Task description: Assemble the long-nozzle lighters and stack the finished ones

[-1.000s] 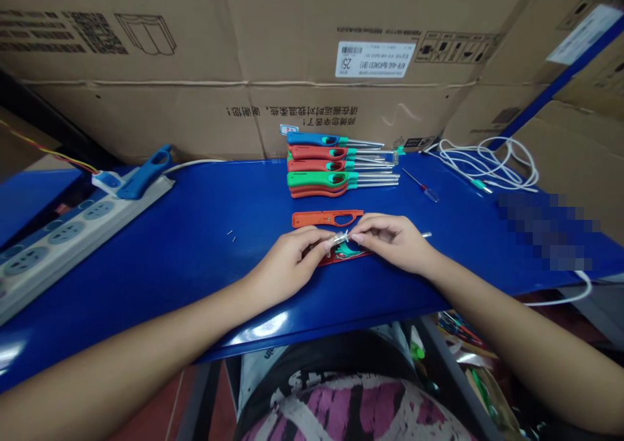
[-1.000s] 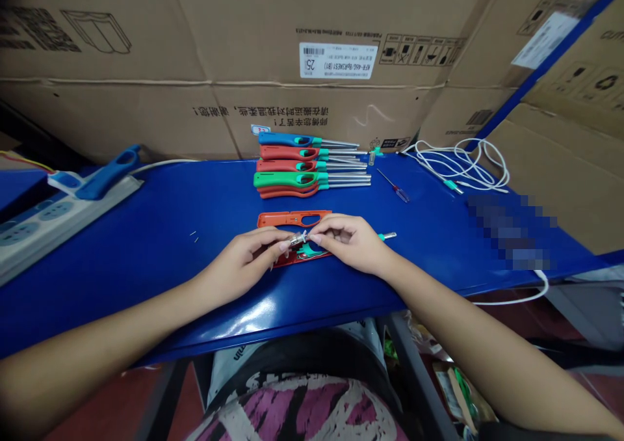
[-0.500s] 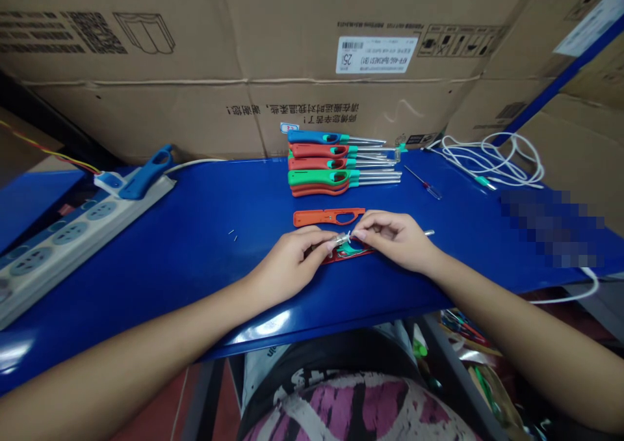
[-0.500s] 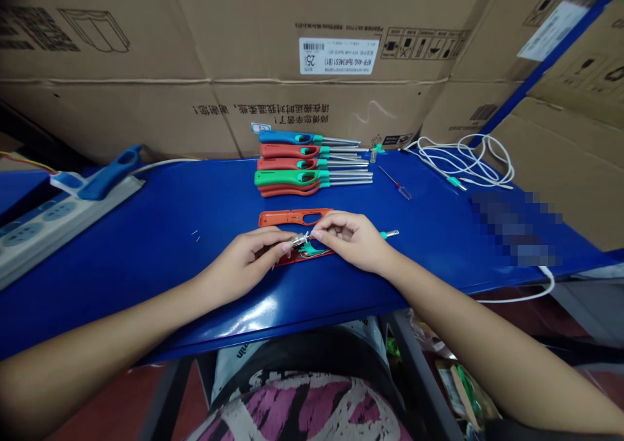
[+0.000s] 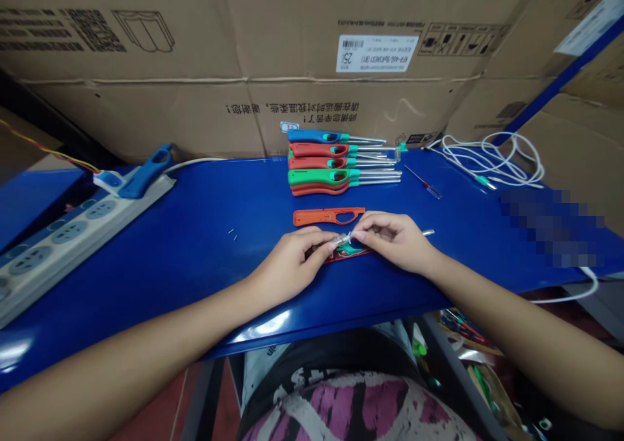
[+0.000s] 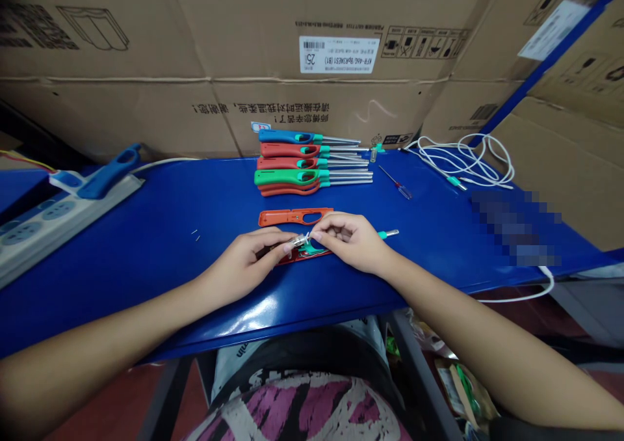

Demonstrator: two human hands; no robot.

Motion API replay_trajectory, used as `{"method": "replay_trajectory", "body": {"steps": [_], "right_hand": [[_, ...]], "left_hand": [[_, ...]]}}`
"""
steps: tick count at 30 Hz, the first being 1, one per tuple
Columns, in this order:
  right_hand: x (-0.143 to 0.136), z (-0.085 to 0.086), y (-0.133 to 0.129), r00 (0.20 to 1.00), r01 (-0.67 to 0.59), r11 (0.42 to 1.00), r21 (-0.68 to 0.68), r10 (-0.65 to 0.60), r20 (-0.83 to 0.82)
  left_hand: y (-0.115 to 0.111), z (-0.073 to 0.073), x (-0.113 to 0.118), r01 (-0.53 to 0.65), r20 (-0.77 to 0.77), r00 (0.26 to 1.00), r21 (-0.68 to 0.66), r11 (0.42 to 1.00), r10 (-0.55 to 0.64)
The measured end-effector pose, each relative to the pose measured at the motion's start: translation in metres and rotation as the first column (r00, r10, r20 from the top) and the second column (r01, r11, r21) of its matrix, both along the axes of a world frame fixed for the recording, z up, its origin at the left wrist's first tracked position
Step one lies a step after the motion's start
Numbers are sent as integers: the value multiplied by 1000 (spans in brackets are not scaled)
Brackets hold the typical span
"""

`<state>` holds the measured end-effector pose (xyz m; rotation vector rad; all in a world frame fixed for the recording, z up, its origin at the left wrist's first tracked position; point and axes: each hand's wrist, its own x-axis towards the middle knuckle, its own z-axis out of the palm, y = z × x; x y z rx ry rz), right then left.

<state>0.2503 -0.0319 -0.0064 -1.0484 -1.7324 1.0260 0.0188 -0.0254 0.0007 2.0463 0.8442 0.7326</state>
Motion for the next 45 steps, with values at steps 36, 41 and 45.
{"method": "replay_trajectory", "body": {"steps": [36, 41, 45], "right_hand": [[-4, -1, 3, 995, 61, 977, -203, -75, -64], [-5, 2, 2, 994, 62, 975, -212, -79, -75], [-5, 3, 1, 994, 64, 976, -210, -82, -77]], "left_hand": [[-4, -7, 2, -149, 69, 986, -47, 988, 152], [-4, -6, 3, -126, 98, 986, -90, 988, 135], [-3, -8, 2, -115, 79, 990, -71, 991, 120]]}}
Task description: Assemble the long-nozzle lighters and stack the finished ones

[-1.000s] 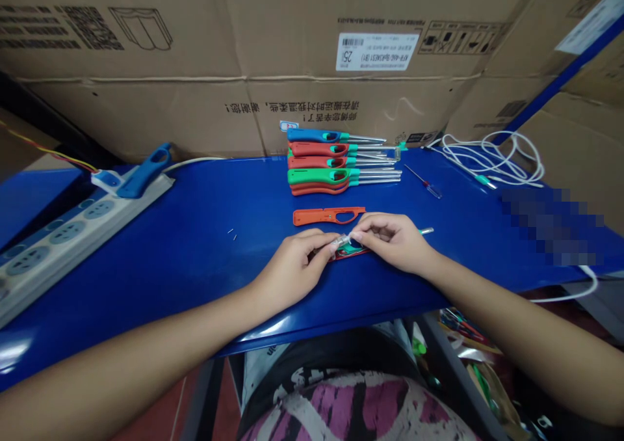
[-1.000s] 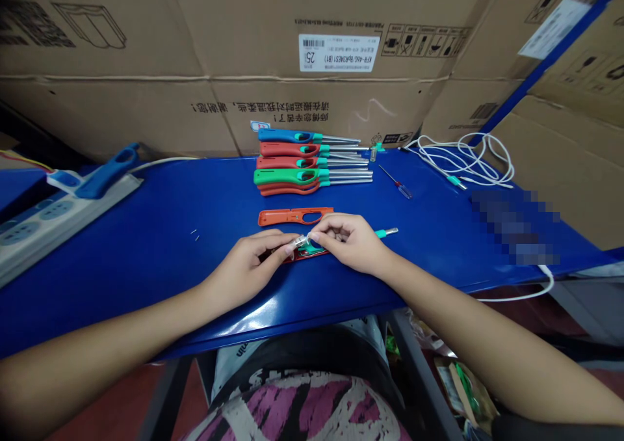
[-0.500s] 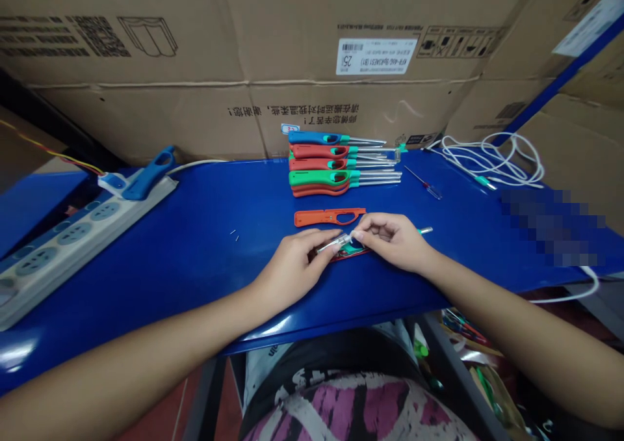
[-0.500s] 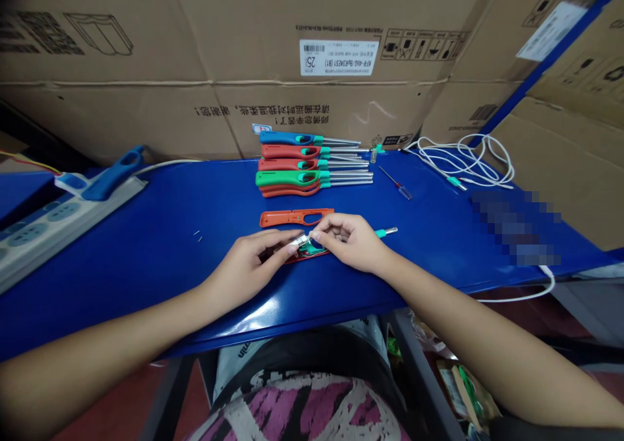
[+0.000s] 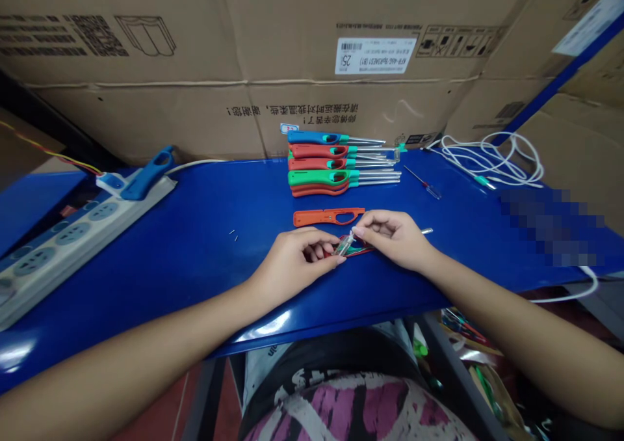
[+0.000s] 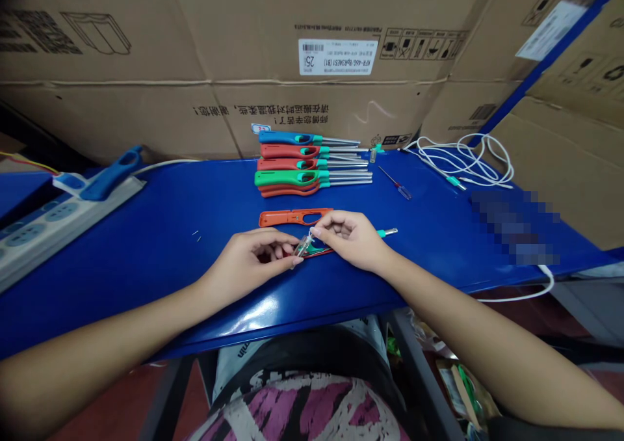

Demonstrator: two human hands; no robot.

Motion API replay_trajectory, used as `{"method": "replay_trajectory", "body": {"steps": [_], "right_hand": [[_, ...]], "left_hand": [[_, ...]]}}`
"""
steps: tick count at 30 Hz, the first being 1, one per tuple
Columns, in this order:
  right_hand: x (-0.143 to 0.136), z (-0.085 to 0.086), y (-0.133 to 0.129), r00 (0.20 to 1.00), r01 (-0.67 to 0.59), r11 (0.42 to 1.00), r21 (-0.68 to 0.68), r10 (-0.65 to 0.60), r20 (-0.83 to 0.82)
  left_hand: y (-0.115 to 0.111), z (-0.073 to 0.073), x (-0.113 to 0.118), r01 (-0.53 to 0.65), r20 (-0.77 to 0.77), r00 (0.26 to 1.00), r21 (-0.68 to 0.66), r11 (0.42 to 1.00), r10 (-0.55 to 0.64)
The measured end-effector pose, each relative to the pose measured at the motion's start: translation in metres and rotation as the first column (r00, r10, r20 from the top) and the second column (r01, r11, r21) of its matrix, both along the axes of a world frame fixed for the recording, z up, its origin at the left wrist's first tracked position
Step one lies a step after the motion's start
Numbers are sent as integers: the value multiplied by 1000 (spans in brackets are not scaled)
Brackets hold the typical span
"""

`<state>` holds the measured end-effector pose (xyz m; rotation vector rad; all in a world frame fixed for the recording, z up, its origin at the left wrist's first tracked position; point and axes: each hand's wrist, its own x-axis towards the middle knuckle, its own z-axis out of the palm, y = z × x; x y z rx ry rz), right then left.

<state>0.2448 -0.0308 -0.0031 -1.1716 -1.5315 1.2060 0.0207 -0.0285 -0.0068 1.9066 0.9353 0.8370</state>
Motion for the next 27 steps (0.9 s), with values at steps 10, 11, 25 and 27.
{"method": "replay_trajectory", "body": {"steps": [10, 11, 25, 27], "right_hand": [[-1, -2, 0, 1000, 4, 1000, 8, -4, 14], [-1, -2, -1, 1000, 1, 1000, 19, -2, 27], [2, -10, -3, 987, -27, 991, 132, 6, 162], [1, -10, -3, 986, -28, 990, 136, 5, 168]], "left_hand": [[-3, 0, -1, 55, -75, 996, 154, 986, -43], [-4, 1, -1, 58, -75, 996, 159, 986, -46], [-3, -3, -1, 83, -92, 993, 165, 983, -68], [-3, -2, -1, 89, -98, 993, 175, 981, -72]]}}
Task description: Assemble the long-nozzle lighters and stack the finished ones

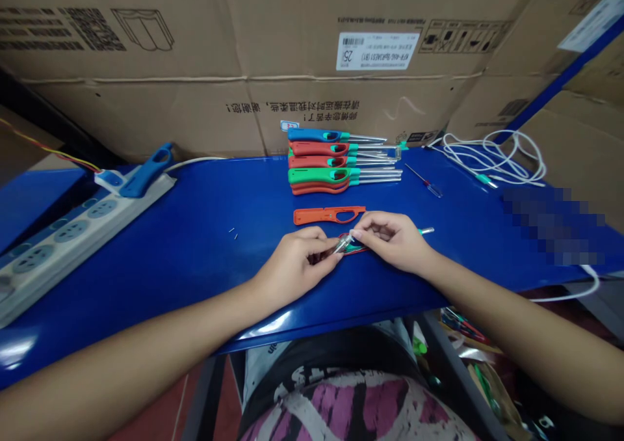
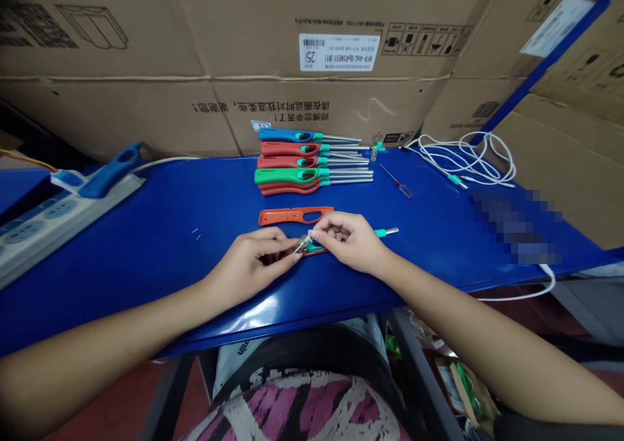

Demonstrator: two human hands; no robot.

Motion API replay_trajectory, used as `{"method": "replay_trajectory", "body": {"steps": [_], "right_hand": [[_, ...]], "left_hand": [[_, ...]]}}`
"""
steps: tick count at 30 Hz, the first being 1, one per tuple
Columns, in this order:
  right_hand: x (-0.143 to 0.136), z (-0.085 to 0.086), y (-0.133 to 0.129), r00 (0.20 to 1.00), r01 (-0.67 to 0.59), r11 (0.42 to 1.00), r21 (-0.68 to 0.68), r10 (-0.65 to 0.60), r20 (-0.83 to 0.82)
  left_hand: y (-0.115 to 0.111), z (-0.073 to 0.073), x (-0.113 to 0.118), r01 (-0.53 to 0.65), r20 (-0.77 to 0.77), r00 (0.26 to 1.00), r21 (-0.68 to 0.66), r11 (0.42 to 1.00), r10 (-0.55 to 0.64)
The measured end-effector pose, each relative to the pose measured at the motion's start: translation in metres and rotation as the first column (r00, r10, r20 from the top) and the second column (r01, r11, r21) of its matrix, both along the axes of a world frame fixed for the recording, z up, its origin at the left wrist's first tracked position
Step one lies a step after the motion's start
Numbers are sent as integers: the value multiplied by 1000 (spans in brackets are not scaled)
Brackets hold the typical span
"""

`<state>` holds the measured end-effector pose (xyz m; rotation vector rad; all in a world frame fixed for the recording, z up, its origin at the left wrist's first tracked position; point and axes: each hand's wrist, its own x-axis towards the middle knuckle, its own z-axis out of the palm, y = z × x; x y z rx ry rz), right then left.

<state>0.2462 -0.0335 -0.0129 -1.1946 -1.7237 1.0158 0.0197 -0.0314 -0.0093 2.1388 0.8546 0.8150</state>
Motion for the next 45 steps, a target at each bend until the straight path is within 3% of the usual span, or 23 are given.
{"method": "replay_trajectory", "body": {"steps": [9, 15, 20, 38, 45], "right_hand": [[-1, 5, -1, 999, -21, 999, 24, 20, 39], [-2, 2, 1, 999, -2, 998, 55, 0, 45], [-2, 1, 3, 998, 57, 996, 63, -59, 26], [-1, 3, 3, 996, 17, 998, 69, -23, 84], [1, 5, -2, 985, -73, 982, 175, 43, 168]], "left_hand": [[-2, 6, 1, 7, -58, 998, 48, 999, -4], [7, 26, -12, 78, -254, 967, 187, 979, -28], [15, 40, -22, 75, -434, 901, 135, 988, -9], [18, 37, -23, 76, -420, 907, 75, 994, -38], [14, 35, -21, 72, -449, 893, 127, 989, -8]]}}
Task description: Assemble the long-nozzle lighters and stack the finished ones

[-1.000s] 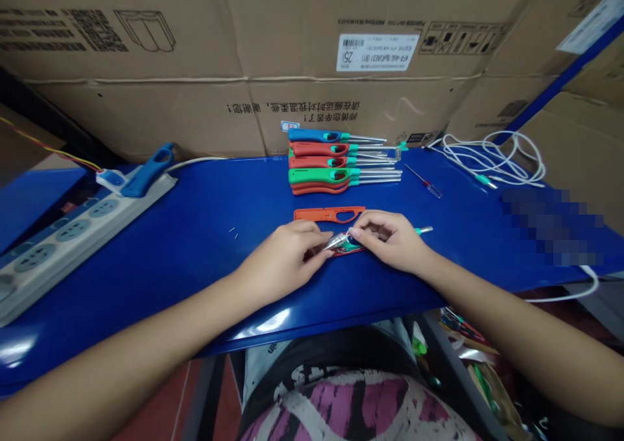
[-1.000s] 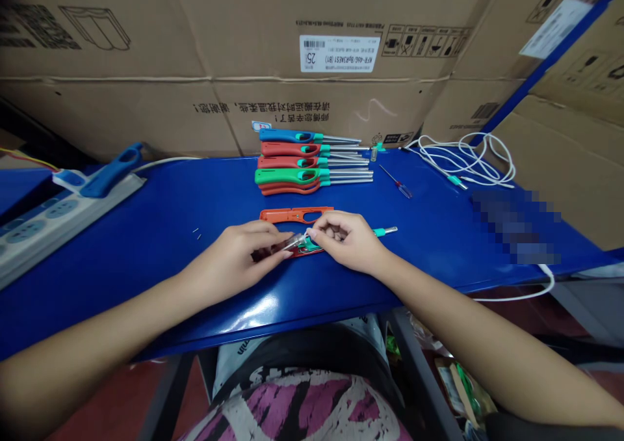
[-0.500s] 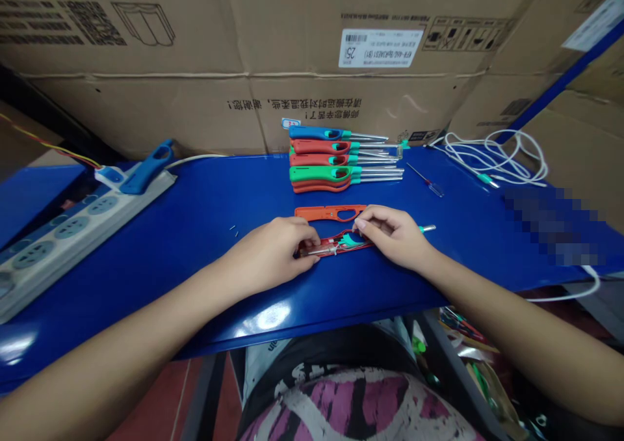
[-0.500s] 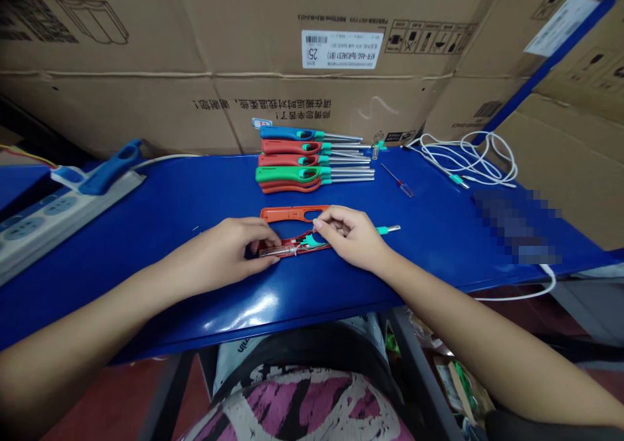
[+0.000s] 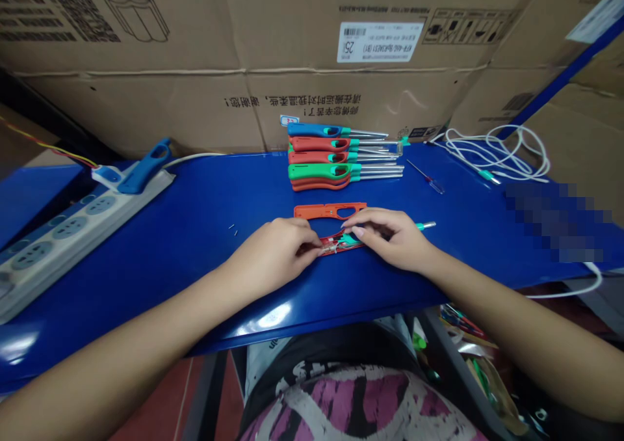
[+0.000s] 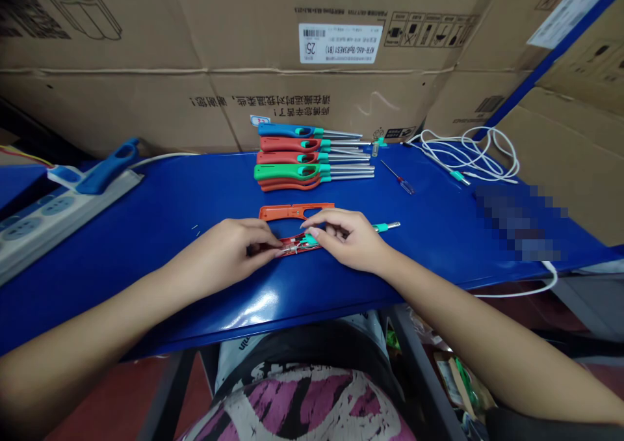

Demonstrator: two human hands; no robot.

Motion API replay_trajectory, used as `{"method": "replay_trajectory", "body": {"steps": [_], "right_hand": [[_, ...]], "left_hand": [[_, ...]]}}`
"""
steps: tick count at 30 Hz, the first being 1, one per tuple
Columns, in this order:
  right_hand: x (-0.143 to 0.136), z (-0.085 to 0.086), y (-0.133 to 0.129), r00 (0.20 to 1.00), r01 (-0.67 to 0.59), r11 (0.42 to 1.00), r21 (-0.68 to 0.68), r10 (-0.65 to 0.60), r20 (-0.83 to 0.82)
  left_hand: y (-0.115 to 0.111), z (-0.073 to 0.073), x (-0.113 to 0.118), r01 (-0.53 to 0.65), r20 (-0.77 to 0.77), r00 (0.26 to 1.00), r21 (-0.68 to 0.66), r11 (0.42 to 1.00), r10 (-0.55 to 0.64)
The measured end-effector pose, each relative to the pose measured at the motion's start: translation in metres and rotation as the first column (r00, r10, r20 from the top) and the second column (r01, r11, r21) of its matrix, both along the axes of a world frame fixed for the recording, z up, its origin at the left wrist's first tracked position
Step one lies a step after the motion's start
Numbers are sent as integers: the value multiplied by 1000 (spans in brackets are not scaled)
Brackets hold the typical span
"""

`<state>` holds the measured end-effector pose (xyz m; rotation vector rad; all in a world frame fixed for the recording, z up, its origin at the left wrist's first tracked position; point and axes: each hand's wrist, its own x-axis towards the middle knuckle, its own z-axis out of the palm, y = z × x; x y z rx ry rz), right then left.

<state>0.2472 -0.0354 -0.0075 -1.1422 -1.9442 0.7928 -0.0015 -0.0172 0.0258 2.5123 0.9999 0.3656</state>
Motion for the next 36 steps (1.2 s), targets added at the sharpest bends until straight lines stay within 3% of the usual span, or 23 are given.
{"method": "replay_trajectory", "body": {"steps": [7, 10, 18, 36], "right_hand": [[2, 0, -4, 972, -228, 961, 158, 217, 86], [2, -1, -5, 958, -278, 935, 222, 255, 129], [5, -3, -7, 964, -244, 935, 257, 206, 167], [2, -2, -6, 955, -267, 934, 237, 224, 193]], "left_hand": [[-2, 0, 1, -16, -33, 999, 3, 1000, 16], [-2, 1, 1, -21, -43, 999, 0, 1000, 21], [-2, 0, 1, -32, -29, 999, -7, 999, 32], [-5, -2, 2, -100, 20, 995, -58, 993, 101]]}}
